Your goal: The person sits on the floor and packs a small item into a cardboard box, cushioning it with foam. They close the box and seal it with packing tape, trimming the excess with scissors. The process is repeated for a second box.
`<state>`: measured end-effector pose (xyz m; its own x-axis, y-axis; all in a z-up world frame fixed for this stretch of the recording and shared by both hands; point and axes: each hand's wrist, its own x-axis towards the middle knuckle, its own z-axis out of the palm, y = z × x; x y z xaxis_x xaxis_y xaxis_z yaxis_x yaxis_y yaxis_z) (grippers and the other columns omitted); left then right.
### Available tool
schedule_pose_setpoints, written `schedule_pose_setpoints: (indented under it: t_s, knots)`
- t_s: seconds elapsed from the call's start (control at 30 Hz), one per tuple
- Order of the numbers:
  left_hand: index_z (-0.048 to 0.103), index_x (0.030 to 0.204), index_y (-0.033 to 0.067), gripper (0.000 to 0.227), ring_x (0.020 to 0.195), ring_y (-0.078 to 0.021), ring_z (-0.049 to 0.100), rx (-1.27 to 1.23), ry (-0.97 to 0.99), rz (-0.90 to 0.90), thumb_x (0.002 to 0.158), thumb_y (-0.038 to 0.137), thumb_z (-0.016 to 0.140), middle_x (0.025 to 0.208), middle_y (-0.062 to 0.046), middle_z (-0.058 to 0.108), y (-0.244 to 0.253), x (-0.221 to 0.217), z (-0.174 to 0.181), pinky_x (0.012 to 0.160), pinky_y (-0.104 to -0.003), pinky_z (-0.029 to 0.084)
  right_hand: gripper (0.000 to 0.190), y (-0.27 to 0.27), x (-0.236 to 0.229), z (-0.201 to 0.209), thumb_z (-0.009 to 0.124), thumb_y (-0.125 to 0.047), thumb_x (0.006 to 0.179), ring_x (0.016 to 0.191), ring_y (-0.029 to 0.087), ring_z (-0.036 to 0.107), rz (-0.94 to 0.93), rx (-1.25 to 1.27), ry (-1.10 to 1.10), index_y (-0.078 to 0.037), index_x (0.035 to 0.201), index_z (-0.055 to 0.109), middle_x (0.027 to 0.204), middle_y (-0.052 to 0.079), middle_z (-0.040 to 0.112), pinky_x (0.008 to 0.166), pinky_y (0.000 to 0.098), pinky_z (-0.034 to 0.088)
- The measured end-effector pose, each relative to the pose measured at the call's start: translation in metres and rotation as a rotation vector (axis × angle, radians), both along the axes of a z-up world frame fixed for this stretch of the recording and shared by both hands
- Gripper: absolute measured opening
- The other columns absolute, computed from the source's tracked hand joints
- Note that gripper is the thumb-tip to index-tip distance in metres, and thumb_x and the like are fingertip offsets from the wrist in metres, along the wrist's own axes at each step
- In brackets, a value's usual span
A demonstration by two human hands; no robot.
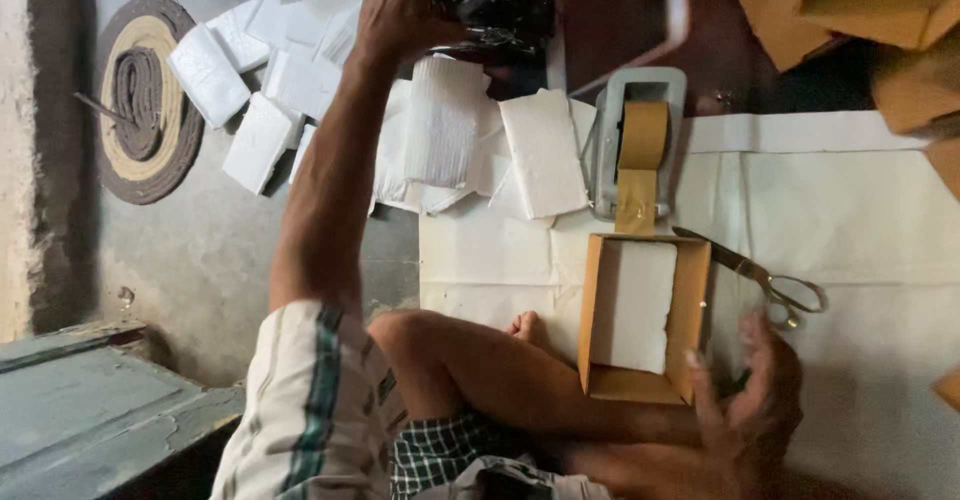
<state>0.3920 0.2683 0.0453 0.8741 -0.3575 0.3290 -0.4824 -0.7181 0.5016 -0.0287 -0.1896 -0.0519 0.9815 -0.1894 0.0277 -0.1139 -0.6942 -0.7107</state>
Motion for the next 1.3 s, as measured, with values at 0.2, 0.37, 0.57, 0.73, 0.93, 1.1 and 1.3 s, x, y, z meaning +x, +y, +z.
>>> schedule_pose_setpoints:
  t_s: [0.2, 0.37, 0.57, 0.73, 0.93, 1.1, 1.3]
  knots:
    - [0.053, 0.138, -0.0059, 0.067, 0.111, -0.0339, 0.07, -1.294, 0.979, -0.175, 0.089, 0.035, 0.074, 0.125, -0.024, 0.067, -0.101, -0.252, -0.019, 0.098, -0.048, 0.057, 0.05, 0.013, 0.023, 0.061, 0.051, -0.035, 0.11, 0.125, 0.022, 0.062, 0.256, 0.693, -0.059, -0.002, 0.148, 0.053, 0.137, 0.014, 0.065, 0.109, 0.0347, 0.05]
    - [0.056, 0.131, -0.0026, 0.063, 0.103, -0.0302, 0.071, -1.671, 1.455, 0.082, 0.091, 0.045, 0.066, 0.115, -0.02, 0.072, -0.203, -0.371, -0.039, 0.096, -0.045, 0.058, 0.044, 0.046, -0.004, 0.033, 0.044, -0.035, 0.119, 0.134, 0.024, 0.061, 0.32, 0.158, -0.267, 0.001, 0.139, 0.058, 0.141, 0.016, 0.065, 0.121, 0.0435, 0.045]
    - [0.059, 0.128, -0.0135, 0.056, 0.106, -0.0194, 0.065, -1.23, 0.924, 0.053, 0.099, 0.034, 0.071, 0.114, -0.018, 0.071, -0.218, -0.428, -0.053, 0.096, -0.035, 0.052, 0.044, 0.044, -0.052, 0.042, 0.049, -0.029, 0.118, 0.162, 0.038, 0.001, 0.111, 0.05, -0.298, 0.008, 0.14, 0.061, 0.164, 0.02, 0.04, 0.136, 0.0505, 0.01]
    - [0.061, 0.129, -0.0128, 0.057, 0.101, -0.0161, 0.07, -0.895, 0.898, 0.071, 0.098, 0.034, 0.069, 0.11, -0.017, 0.077, -0.207, -0.452, -0.052, 0.095, -0.026, 0.053, 0.038, 0.044, -0.068, 0.047, 0.055, -0.02, 0.106, 0.161, 0.027, 0.002, -0.043, 0.802, -0.188, 0.011, 0.125, 0.065, 0.17, 0.019, -0.002, 0.13, 0.0401, 0.015]
    - [0.067, 0.121, -0.0137, 0.052, 0.085, -0.0151, 0.071, -1.006, 1.009, 0.046, 0.099, 0.033, 0.067, 0.095, -0.013, 0.079, -0.207, -0.463, -0.034, 0.09, -0.022, 0.051, 0.033, 0.038, -0.076, 0.061, 0.055, -0.014, 0.104, 0.162, 0.02, 0.008, 0.019, 0.901, -0.217, 0.015, 0.106, 0.068, 0.152, 0.034, 0.041, 0.131, 0.0337, 0.018]
    - [0.071, 0.118, -0.016, 0.05, 0.074, -0.0127, 0.065, -1.084, 1.065, 0.011, 0.1, 0.031, 0.07, 0.086, -0.011, 0.075, -0.209, -0.464, -0.035, 0.083, -0.018, 0.049, 0.031, 0.03, -0.08, 0.063, 0.055, -0.012, 0.103, 0.155, 0.015, 0.015, 0.089, 0.996, -0.258, 0.015, 0.111, 0.067, 0.166, 0.015, 0.029, 0.126, 0.0317, 0.023]
    - [0.067, 0.126, -0.0122, 0.054, 0.078, -0.0145, 0.066, -1.176, 1.095, 0.039, 0.097, 0.033, 0.07, 0.094, -0.012, 0.075, -0.203, -0.471, -0.044, 0.082, -0.027, 0.051, 0.035, 0.034, -0.099, 0.056, 0.055, -0.022, 0.112, 0.111, 0.021, 0.058, -0.034, 1.109, -0.024, 0.009, 0.121, 0.065, 0.118, 0.014, 0.067, 0.101, 0.034, 0.047]
